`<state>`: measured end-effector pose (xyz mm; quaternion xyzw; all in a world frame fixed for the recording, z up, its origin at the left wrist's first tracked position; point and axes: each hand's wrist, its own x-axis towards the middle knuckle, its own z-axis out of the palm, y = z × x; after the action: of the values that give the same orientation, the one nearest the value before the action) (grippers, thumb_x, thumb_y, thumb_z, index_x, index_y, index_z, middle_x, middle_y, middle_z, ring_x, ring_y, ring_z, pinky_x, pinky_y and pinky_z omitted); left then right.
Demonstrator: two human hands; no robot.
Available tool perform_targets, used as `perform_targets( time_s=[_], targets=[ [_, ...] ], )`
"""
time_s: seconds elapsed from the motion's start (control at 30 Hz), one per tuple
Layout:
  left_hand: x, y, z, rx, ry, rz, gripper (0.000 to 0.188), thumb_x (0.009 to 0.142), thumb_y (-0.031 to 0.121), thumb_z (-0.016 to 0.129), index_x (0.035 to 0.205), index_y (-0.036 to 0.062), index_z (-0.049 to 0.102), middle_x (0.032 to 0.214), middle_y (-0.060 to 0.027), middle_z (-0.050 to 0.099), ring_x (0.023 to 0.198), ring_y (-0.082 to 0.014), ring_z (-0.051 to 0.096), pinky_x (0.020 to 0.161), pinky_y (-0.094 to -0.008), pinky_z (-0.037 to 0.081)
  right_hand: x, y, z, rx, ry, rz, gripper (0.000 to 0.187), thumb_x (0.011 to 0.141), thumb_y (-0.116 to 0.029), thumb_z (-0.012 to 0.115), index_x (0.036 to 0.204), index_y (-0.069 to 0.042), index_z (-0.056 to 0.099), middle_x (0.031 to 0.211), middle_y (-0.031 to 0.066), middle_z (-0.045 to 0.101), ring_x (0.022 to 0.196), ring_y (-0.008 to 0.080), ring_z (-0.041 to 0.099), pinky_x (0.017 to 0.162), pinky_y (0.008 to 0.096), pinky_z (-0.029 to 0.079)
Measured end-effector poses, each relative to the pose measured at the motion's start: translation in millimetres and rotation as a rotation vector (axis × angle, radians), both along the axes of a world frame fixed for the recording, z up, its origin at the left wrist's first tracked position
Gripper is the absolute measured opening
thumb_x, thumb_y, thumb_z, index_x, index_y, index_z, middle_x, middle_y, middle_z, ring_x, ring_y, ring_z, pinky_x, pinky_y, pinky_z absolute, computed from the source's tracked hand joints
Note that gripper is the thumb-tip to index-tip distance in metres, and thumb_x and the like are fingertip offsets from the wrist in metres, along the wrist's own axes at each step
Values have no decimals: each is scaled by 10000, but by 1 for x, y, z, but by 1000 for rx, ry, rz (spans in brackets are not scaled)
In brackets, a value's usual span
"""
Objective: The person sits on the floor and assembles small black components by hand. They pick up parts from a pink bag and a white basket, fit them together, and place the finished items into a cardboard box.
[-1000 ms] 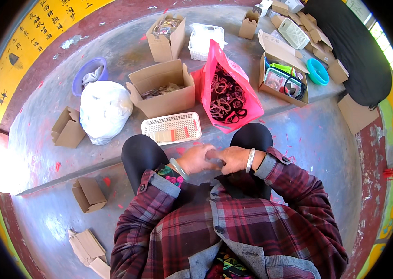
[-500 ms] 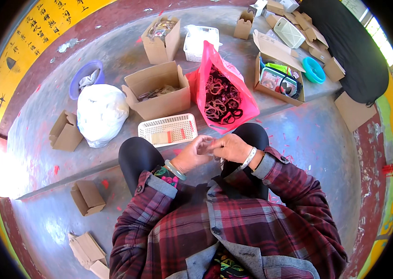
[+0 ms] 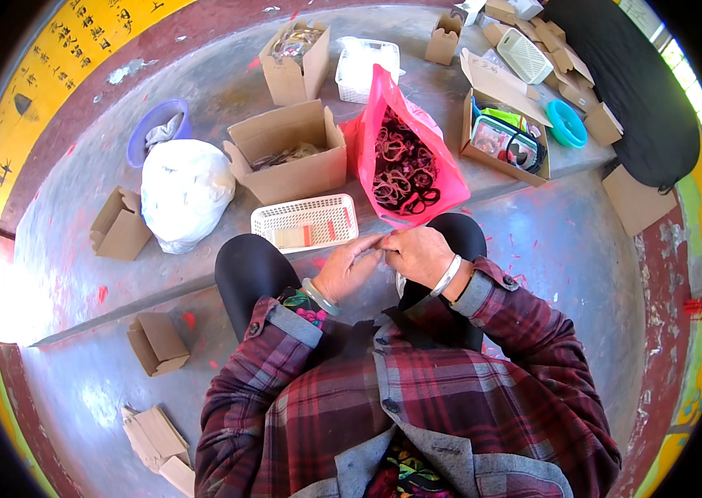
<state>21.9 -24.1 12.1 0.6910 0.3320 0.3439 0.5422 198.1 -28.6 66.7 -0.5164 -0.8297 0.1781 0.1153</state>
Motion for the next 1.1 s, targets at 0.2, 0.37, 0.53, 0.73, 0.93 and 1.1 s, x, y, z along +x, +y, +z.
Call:
perform_targets(
  time_s=[0.2, 0.37, 0.53, 0.73, 0.93, 1.1],
  targets=[
    [-3, 2, -1, 137, 188, 130, 338, 906, 218, 465, 1156, 4, 543, 867, -156, 642, 791, -183, 622, 722, -295, 472, -14, -1, 7, 36, -104, 1, 187, 764, -193, 519, 755, -37, 622, 759, 160, 613, 712, 334, 612, 629, 437, 492],
    [-1, -1, -3, 269, 281, 191, 271, 900, 175, 489, 1113, 32, 578, 795, -121, 635, 724, -163, 613, 671, -285, 484, -19, 0, -1, 40, -176, 15, 187, 759, -175, 524, 750, -17, 622, 790, 162, 616, 717, 329, 616, 635, 423, 497],
    [2, 4, -28, -201, -23, 228, 251, 864, 134, 516, 1057, -1, 602, 803, -98, 650, 711, -137, 609, 649, -270, 480, -24, 0, -4, 44, -198, 70, 175, 752, -162, 532, 751, -14, 625, 788, 162, 615, 727, 323, 616, 634, 415, 499],
    [-1, 8, -35, -290, -24, 263, 250, 834, 129, 538, 1010, -21, 632, 793, -72, 662, 729, -86, 586, 663, -241, 471, -25, -4, -11, 184, -98, 67, 133, 741, -135, 534, 690, -35, 606, 696, 130, 569, 662, 300, 603, 550, 398, 502],
    [-5, 11, -37, -231, 93, 330, 220, 802, 122, 550, 953, 16, 671, 658, -72, 638, 598, -71, 542, 546, -250, 440, -21, -4, -23, 130, -25, 70, 140, 745, -116, 544, 845, -23, 575, 737, 142, 585, 684, 314, 602, 583, 391, 491],
    [-6, 9, -21, -123, 188, 367, 218, 788, 144, 556, 927, 31, 679, 535, -65, 571, 504, -61, 476, 475, -262, 395, 0, 4, 1, -185, 429, -145, 182, 749, -83, 632, 905, -11, 572, 759, 156, 609, 699, 254, 618, 615, 337, 476]
  ],
)
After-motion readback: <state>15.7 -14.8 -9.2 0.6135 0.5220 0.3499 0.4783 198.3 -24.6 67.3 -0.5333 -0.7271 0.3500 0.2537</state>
